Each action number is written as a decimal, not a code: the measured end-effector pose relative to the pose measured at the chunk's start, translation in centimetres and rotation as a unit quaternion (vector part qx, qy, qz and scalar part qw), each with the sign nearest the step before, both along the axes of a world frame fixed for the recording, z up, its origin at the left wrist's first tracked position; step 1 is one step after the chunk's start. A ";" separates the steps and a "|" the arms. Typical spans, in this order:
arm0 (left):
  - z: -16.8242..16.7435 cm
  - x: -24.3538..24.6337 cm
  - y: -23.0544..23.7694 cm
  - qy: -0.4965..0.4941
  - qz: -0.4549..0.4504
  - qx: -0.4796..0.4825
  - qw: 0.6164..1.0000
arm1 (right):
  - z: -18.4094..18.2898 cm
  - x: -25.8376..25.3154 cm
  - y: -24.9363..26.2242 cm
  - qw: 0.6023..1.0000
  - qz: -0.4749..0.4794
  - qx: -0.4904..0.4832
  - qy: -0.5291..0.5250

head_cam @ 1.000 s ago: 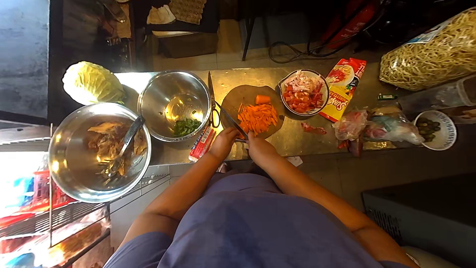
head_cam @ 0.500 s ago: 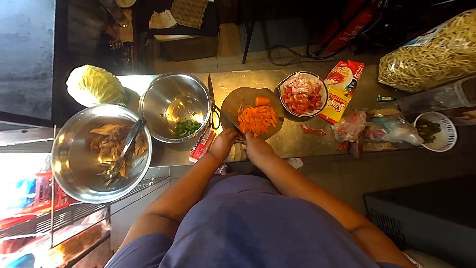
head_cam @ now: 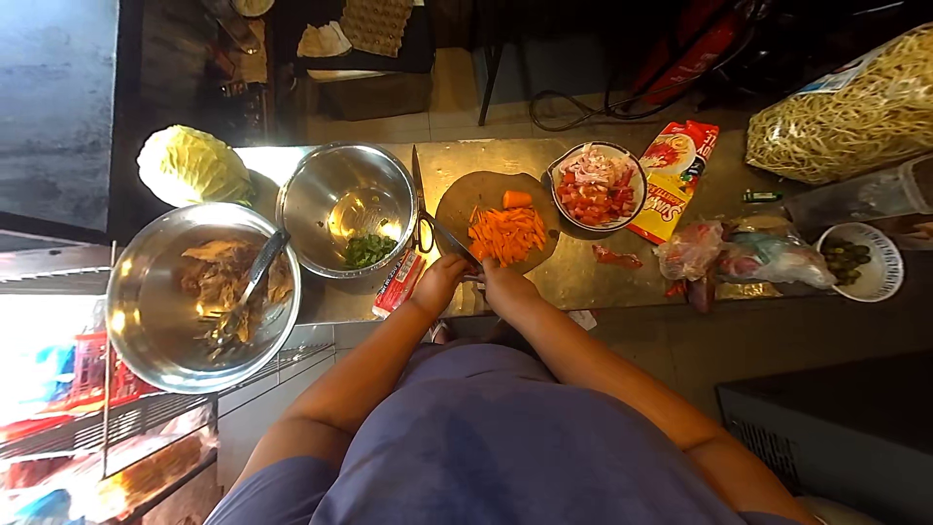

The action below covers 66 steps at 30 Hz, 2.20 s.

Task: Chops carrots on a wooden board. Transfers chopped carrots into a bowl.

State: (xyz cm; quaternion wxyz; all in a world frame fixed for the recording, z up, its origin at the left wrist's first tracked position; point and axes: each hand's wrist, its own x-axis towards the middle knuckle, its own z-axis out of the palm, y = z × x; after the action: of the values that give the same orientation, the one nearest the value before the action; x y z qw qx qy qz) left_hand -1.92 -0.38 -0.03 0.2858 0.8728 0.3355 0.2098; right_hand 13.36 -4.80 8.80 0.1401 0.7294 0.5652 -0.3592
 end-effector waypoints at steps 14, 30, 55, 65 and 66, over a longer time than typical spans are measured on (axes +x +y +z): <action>-0.3 0.8 -0.1 0.013 0.008 0.005 1.000 | -3.7 0.6 -0.8 1.000 -0.012 0.018 0.018; 1.5 6.7 4.4 0.028 0.055 -0.047 0.997 | 1.3 8.0 0.1 0.992 -0.037 0.124 -0.003; 2.4 12.7 6.8 0.106 0.107 -0.022 0.988 | 2.7 18.6 0.7 0.983 -0.005 0.156 -0.095; 2.7 12.9 8.6 0.091 0.102 -0.054 0.989 | 2.7 21.2 -1.8 0.983 0.039 0.167 -0.067; 1.9 11.9 8.1 0.086 0.109 -0.055 0.989 | 2.6 21.6 -1.8 0.983 0.047 0.160 -0.074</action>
State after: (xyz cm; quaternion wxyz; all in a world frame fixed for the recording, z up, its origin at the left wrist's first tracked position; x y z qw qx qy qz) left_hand 9.95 7.69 1.82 0.2787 0.8290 0.4627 0.1447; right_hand 35.01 -6.55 11.37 0.0798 0.7394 0.6374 -0.2014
